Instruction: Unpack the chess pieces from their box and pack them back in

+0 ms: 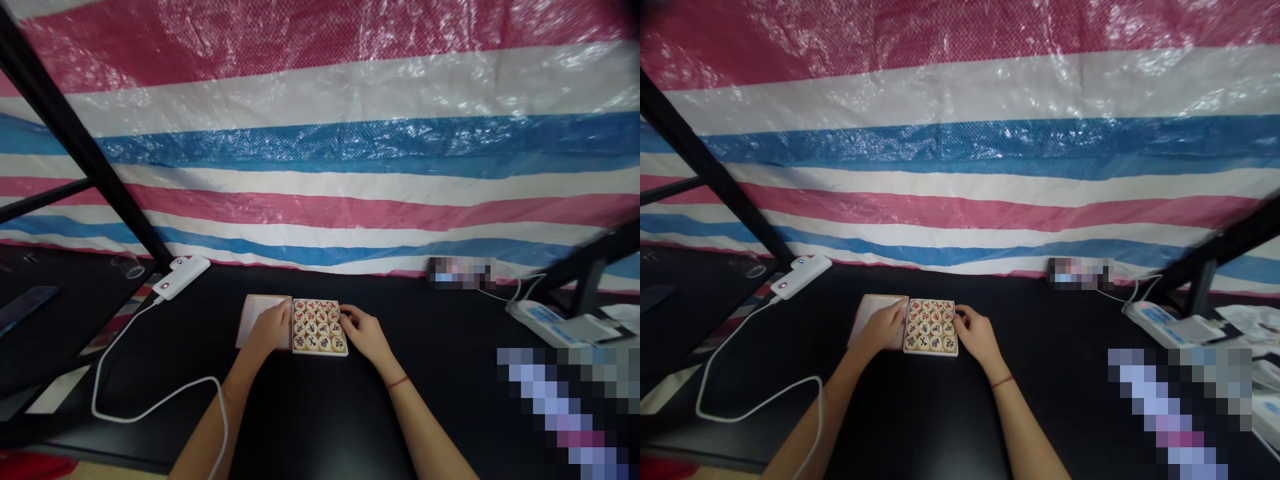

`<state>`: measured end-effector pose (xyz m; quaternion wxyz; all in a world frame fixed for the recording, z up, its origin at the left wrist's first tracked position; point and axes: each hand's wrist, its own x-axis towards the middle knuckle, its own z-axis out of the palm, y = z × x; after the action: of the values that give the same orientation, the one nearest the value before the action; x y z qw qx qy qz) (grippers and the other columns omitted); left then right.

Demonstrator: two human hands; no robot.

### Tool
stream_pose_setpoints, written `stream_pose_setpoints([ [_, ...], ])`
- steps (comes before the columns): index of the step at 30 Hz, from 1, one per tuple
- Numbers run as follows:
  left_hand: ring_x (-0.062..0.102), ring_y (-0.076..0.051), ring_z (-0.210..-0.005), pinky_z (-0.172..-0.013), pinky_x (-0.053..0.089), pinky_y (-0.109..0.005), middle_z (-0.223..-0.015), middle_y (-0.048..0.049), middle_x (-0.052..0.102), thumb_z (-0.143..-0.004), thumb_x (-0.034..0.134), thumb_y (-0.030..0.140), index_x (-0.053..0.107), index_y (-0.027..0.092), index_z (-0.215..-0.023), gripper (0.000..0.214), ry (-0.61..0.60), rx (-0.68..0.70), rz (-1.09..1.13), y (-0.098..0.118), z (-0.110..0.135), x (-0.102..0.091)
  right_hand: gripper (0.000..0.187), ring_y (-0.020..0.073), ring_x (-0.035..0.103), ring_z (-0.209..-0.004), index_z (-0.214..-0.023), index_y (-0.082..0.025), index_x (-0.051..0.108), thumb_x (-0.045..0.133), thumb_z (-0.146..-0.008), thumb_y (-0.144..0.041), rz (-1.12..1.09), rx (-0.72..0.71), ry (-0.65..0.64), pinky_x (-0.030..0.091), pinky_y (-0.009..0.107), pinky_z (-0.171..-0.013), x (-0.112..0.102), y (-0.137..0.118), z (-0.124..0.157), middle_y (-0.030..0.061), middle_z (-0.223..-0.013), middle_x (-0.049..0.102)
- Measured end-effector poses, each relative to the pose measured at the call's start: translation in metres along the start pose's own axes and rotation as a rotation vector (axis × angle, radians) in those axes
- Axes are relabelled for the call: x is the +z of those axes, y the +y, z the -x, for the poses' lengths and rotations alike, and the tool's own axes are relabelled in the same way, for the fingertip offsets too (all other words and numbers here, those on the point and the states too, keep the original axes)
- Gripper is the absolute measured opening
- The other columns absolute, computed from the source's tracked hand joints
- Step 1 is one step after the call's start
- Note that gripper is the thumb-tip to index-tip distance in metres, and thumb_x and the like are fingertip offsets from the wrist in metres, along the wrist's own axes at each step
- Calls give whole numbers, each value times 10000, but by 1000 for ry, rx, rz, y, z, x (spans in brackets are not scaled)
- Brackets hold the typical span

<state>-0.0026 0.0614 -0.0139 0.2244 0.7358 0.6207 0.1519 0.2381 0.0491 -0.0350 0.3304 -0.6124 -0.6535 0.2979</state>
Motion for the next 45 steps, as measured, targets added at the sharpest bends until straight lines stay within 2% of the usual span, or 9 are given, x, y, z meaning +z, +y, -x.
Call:
stream_pose_setpoints([
  [10, 619, -241, -1158, -972, 439, -328, -1253, -101, 661, -980, 315, 260, 562, 193, -1284, 397, -67, -23, -7, -1, 4, -11, 417, 171, 618, -572, -1092, -149, 672, 452, -840, -398, 14, -6, 8, 421, 263, -595, 6, -7, 4, 7, -607, 648],
  [17, 691, -259, -942, -762, 447, -309, -978, -110, 737, -994, 313, 278, 562, 188, -1154, 310, -68, -106, -159, 3, 4, -17, 414, 171, 620, -572, -1107, -152, 672, 459, -847, -394, 7, -22, 3, 422, 261, -599, 11, -13, 6, 0, -595, 641],
  [21, 695, -249, -901, -718, 426, -292, -922, -100, 737, -993, 332, 278, 548, 195, -1130, 268, -53, -131, -213, 4, 4, -16, 404, 165, 626, -583, -1117, -156, 676, 463, -855, -377, -1, -31, 5, 433, 256, -613, 12, -14, 7, 2, -616, 655],
  [24, 691, -233, -895, -720, 426, -284, -919, -84, 730, -986, 361, 278, 546, 197, -1127, 247, -5, -123, -189, 1, 3, -14, 406, 160, 629, -595, -1144, -152, 671, 468, -860, -360, 1, -48, 3, 439, 249, -619, 13, -15, 7, 1, -626, 658],
  [30, 637, -202, -988, -832, 446, -281, -1047, -69, 670, -957, 430, 301, 589, 222, -1181, 285, 231, 12, -147, -2, 0, -6, 412, 155, 624, -595, -1182, -139, 656, 468, -875, -339, 12, -92, 2, 445, 247, -617, 20, -13, 7, 1, -638, 661],
  [38, 612, -209, -917, -806, 437, -293, -959, -69, 635, -928, 479, 334, 676, 208, -977, 239, 258, 13, -257, 2, 0, -2, 402, 152, 630, -617, -1195, -142, 652, 457, -900, -334, 38, -125, -4, 458, 241, -628, 23, -16, 8, 16, -685, 681],
  [43, 574, -244, -988, -825, 405, -338, -1007, -74, 653, -902, 505, 306, 650, 208, -939, 179, 297, 25, -277, 9, 1, -2, 390, 148, 616, -602, -1172, -146, 661, 463, -903, -346, 13, -128, 5, 462, 247, -630, 23, -15, 7, 4, -651, 660],
  [45, 564, -247, -1012, -864, 382, -372, -1012, -61, 674, -900, 503, 280, 639, 221, -924, 150, 289, 30, -253, 12, 1, -2, 385, 140, 591, -567, -1133, -148, 676, 454, -913, -373, -29, -109, 52, 461, 240, -597, 22, -16, 7, -4, -608, 626],
])
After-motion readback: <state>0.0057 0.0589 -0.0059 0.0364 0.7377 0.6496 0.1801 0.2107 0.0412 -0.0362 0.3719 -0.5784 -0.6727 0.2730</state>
